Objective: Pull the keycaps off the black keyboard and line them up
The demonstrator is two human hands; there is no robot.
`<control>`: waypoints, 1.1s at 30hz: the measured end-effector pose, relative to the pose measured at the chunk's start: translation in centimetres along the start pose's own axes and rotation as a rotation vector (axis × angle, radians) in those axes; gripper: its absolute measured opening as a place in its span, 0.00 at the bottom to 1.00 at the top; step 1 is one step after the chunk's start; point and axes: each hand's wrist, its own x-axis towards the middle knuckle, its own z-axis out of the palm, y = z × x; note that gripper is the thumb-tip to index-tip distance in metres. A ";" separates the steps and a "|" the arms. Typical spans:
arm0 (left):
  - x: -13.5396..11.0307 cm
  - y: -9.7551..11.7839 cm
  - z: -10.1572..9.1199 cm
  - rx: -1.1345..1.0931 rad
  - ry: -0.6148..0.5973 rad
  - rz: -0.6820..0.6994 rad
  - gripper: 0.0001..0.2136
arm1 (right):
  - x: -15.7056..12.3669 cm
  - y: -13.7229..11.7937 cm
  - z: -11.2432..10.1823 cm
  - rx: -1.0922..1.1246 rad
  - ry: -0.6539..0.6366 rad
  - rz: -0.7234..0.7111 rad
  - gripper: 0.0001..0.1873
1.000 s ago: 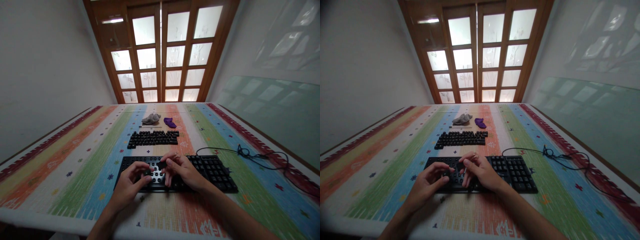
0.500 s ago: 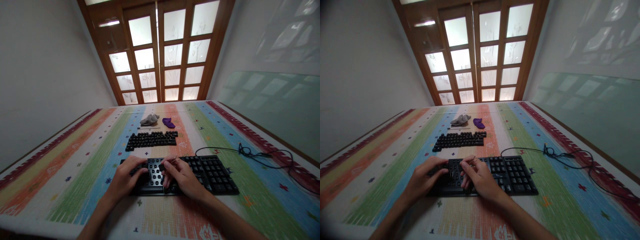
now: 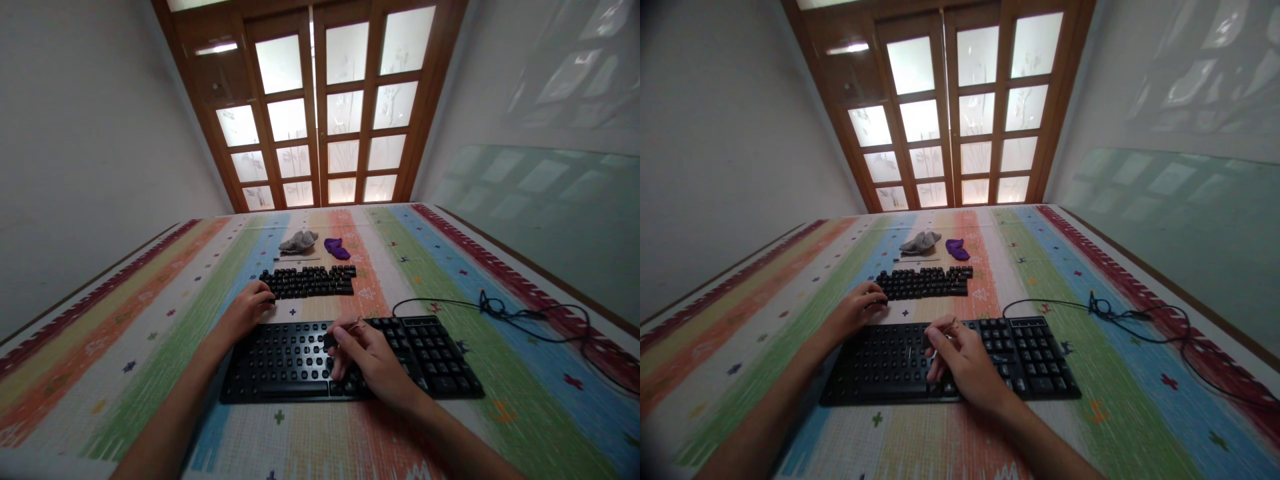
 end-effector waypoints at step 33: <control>-0.4 -1.3 1.1 0.162 -0.034 0.022 0.11 | -1.0 -0.5 0.8 -0.089 -0.062 0.032 0.19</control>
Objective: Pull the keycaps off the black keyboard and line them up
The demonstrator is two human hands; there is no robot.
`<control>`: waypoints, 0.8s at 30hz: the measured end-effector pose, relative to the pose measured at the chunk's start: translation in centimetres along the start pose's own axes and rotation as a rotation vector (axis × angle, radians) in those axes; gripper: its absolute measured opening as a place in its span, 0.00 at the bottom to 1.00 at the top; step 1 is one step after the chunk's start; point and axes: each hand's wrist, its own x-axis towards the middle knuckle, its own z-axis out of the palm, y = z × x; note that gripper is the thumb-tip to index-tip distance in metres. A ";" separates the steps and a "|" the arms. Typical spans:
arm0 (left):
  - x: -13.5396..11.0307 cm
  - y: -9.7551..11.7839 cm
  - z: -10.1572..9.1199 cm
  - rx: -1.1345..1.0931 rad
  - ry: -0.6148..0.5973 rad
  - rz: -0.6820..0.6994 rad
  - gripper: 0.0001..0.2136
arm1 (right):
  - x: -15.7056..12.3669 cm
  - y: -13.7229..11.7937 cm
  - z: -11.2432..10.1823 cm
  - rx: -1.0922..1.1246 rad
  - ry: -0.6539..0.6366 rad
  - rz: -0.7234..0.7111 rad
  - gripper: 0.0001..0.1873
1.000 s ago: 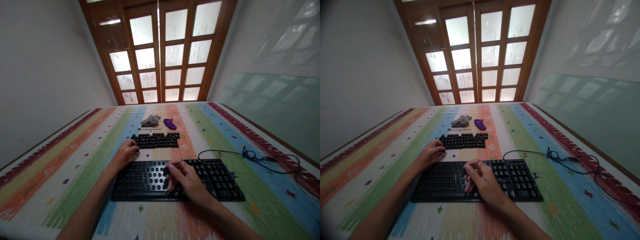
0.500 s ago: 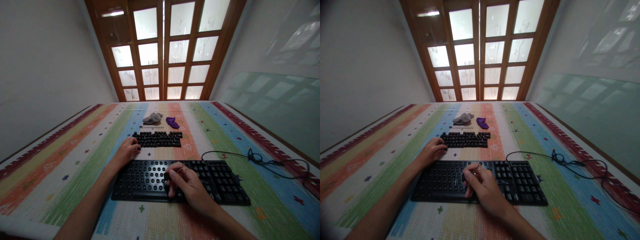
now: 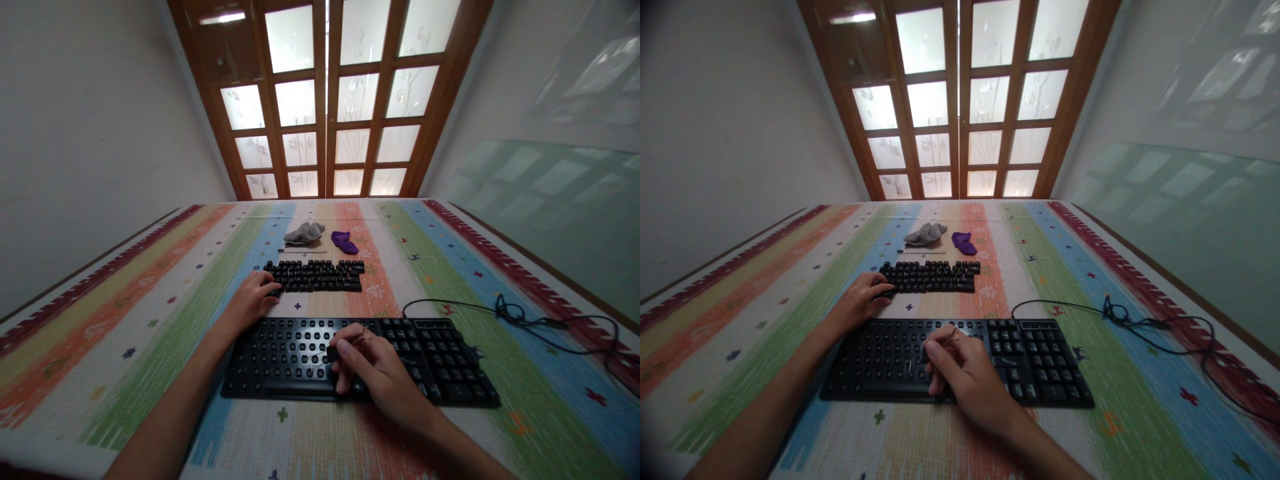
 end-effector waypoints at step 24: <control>-1.2 -0.1 -1.5 -0.012 0.073 -0.096 0.13 | 0.0 0.1 -0.6 -0.252 0.115 -0.122 0.18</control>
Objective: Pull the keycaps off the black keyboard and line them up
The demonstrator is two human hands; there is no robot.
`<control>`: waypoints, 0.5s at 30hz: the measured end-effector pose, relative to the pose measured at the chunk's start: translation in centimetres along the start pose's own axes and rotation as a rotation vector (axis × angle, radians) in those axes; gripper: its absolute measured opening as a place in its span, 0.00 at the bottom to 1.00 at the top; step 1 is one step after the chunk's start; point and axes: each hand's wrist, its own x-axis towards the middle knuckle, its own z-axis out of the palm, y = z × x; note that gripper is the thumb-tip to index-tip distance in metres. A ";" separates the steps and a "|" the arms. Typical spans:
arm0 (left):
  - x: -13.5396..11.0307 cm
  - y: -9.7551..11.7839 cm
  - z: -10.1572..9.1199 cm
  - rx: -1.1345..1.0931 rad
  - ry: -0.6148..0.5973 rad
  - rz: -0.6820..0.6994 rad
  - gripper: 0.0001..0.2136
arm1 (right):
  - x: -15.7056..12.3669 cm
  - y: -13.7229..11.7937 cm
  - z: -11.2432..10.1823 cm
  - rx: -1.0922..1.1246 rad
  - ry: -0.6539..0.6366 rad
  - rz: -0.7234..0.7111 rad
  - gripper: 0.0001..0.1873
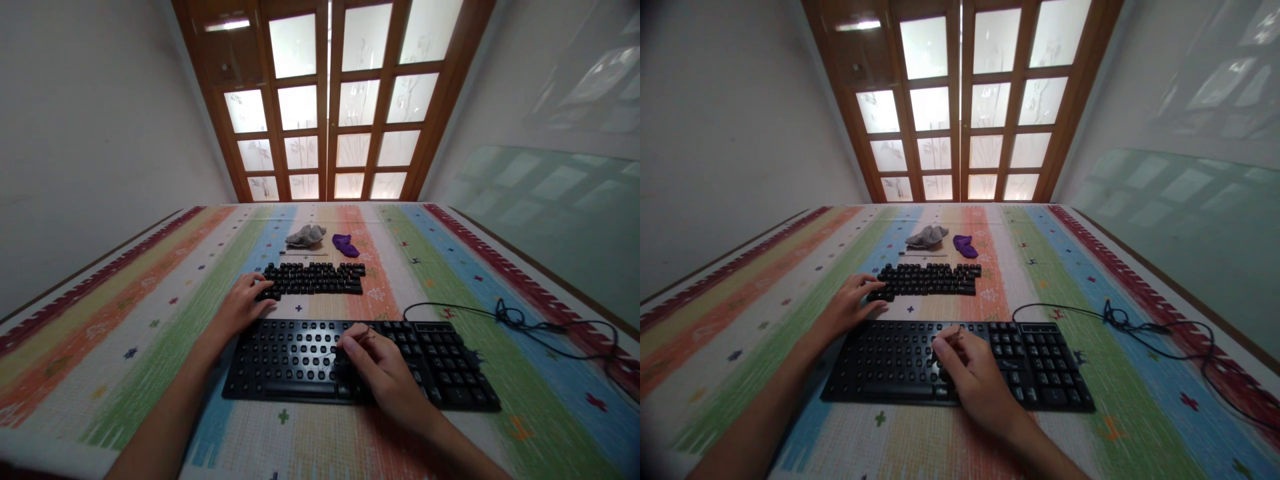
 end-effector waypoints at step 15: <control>-8.0 8.7 -3.2 -0.330 -0.111 -0.027 0.10 | -0.2 0.6 0.0 -0.188 -0.072 -0.118 0.25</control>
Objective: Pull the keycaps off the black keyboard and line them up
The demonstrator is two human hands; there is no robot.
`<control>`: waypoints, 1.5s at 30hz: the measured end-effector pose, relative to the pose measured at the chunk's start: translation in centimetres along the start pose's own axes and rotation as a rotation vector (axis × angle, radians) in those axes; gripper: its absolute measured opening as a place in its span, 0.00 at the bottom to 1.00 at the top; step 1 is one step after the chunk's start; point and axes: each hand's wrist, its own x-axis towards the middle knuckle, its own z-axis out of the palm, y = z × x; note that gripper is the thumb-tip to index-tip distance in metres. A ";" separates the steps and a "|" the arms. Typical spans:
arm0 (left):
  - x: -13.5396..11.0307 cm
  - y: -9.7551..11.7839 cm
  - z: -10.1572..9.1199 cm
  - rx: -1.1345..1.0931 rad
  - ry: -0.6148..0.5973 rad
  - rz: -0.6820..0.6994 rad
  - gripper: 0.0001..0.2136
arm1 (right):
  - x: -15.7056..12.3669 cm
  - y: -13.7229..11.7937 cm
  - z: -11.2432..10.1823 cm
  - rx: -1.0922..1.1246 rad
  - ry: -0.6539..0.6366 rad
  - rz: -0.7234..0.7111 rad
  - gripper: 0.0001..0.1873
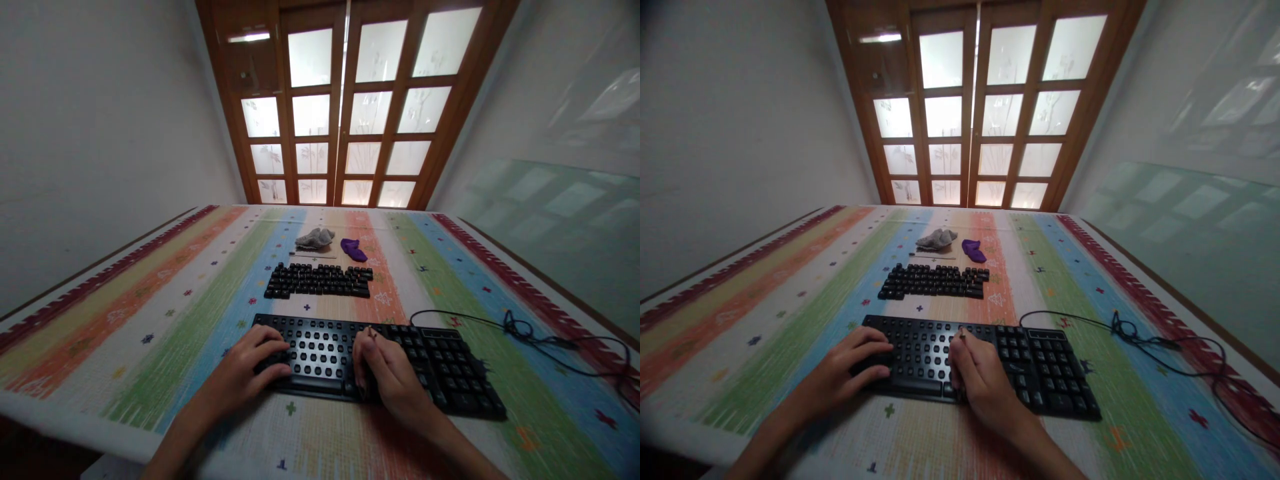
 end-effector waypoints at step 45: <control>-2.1 1.9 2.9 0.374 0.172 0.307 0.10 | 0.8 -0.6 2.9 -1.230 -0.567 -0.477 0.06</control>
